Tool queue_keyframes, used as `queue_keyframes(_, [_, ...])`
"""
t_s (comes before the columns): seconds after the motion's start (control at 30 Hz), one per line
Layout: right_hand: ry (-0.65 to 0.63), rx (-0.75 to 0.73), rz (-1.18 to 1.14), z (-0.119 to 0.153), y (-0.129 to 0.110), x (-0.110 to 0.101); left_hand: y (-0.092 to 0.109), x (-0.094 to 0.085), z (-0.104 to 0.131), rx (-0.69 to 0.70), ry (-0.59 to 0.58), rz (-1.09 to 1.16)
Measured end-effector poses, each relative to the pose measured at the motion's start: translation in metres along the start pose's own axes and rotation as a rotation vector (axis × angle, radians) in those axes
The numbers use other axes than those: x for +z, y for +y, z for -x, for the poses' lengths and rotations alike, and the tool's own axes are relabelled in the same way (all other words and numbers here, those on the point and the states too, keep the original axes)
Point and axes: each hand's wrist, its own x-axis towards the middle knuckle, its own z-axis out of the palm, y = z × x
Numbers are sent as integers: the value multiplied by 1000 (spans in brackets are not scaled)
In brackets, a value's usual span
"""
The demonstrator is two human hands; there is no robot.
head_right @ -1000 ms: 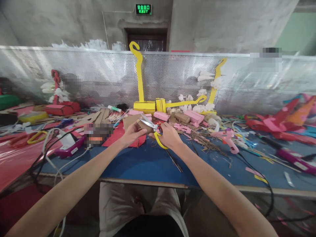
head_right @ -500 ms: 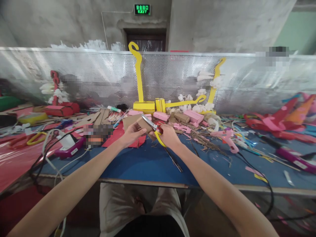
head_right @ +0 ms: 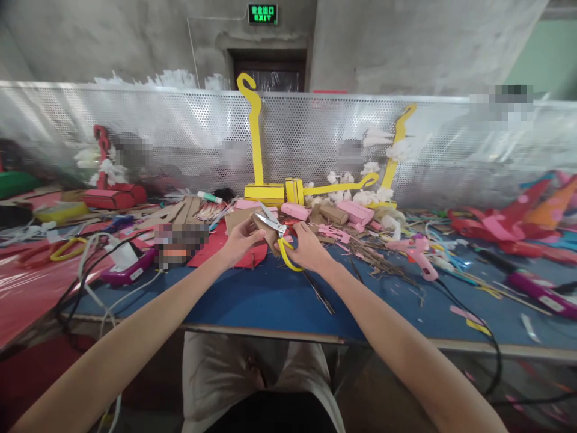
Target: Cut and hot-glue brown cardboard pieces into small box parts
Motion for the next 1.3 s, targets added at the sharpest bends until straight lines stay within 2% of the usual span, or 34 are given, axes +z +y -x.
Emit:
queue_keyframes(0.33, [-54, -58, -25, 1, 3, 0, 2, -2, -3, 82, 106, -18])
queue_keyframes(0.8, [-182, 83, -112, 2, 7, 2, 5, -2, -1, 22, 97, 6])
queue_keyframes(1.0, [-167, 124, -154, 3, 13, 6, 8, 0, 1, -17, 85, 36])
queue_keyframes(1.17, [-71, 161, -163, 1, 16, 7, 8, 1, 1, -37, 109, 91])
queue_keyframes(1.3, [-42, 149, -162, 3, 21, 6, 9, 0, 1, -46, 144, 126])
